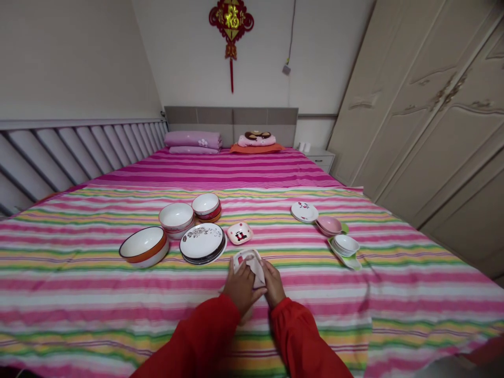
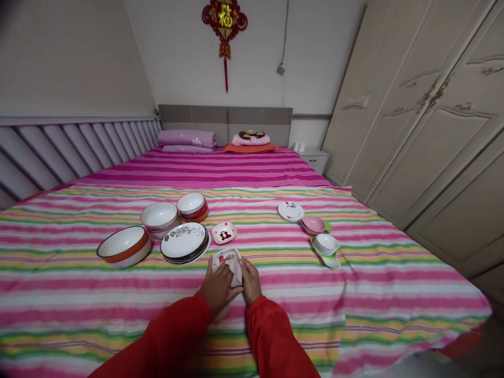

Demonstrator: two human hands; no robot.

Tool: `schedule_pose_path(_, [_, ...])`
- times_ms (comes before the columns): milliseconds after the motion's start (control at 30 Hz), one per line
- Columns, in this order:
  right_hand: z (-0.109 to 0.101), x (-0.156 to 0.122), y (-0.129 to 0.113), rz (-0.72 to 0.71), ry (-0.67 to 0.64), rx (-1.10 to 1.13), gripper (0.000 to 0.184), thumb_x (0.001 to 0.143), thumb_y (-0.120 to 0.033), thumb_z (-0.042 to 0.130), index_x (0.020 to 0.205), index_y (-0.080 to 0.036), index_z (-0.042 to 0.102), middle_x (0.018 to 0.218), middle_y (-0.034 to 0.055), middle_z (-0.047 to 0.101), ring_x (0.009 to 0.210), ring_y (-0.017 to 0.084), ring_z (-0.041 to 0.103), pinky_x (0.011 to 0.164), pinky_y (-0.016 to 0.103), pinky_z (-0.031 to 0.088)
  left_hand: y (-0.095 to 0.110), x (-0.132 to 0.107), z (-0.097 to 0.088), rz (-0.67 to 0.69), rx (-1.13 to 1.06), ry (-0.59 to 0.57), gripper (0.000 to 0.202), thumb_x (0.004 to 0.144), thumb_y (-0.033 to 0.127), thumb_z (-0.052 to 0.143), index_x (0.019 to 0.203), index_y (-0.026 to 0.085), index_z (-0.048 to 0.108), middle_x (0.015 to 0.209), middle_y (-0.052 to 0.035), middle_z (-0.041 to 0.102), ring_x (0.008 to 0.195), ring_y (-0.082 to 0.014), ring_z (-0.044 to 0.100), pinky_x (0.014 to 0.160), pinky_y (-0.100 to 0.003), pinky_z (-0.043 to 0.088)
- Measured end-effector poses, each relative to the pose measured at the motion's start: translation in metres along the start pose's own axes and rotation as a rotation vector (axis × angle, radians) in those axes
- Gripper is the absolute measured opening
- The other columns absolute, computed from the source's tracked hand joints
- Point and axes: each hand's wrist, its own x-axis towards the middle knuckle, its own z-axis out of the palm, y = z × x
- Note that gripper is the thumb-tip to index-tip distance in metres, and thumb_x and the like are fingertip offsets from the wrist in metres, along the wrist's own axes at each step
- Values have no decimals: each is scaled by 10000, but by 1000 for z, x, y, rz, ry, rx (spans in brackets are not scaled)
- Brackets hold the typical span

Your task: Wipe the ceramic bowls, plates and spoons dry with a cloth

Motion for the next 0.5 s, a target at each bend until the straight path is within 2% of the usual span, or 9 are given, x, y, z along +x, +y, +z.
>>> schedule_pose_path(67, [0, 0, 2, 45, 1, -9, 432, 687, -511, 661, 940, -162, 658, 711, 29, 674, 554, 155, 587, 468, 242, 454, -5, 7, -4, -17, 60, -28, 579, 785, 531, 497, 1176, 110, 566, 1206, -219, 571, 1285, -333, 348, 1058, -619, 19])
schedule_pose_path(167, [-1, 0, 5, 120, -1, -8, 477, 665, -529, 674, 966, -161, 638, 540, -21, 594, 352, 100, 458, 322, 203, 328, -7, 5, -2, -54, 135, -20, 662, 760, 573, 489, 1208, 89, 545, 1254, -242, 528, 1307, -339, 310, 1057, -619, 16])
schedule_pose_path(267, [-1, -2, 5, 127, 14, -11, 486, 644, -517, 698, 964, -155, 645, 465, -58, 531, 295, 61, 355, 290, 183, 251, -7, -9, 6, -88, 163, 18, 622, 787, 569, 436, 1165, 97, 585, 1173, -226, 594, 1249, -352, 391, 1050, -629, -4])
schedule_pose_path(300, [-1, -2, 3, 125, 20, -17, 484, 644, -513, 700, 967, -155, 650, 457, -62, 527, 294, 57, 346, 294, 184, 251, -7, -14, 8, -90, 159, 25, 603, 795, 565, 425, 1152, 111, 596, 1144, -210, 615, 1213, -350, 431, 1051, -627, -5])
schedule_pose_path(367, [1, -3, 0, 101, 40, -9, 453, 639, -486, 714, 946, -156, 666, 510, -43, 581, 354, 74, 426, 351, 194, 335, -7, -21, 11, -70, 127, 19, 584, 796, 565, 431, 1160, 137, 590, 1131, -179, 629, 1151, -337, 489, 1055, -622, 8])
schedule_pose_path(433, [2, -4, -3, 63, 46, 24, 387, 629, -449, 730, 876, -154, 687, 637, -5, 654, 513, 116, 551, 497, 225, 445, -8, -22, 12, -18, 77, -3, 574, 797, 560, 442, 1213, 177, 543, 1176, -142, 612, 1155, -318, 490, 1056, -622, 29])
schedule_pose_path(500, [3, -3, -6, 41, 32, 55, 335, 632, -426, 731, 822, -152, 696, 741, 21, 685, 671, 160, 602, 637, 266, 480, -10, -17, 12, 36, 38, -21, 584, 798, 563, 448, 1266, 215, 483, 1231, -109, 583, 1218, -307, 435, 1055, -622, 41])
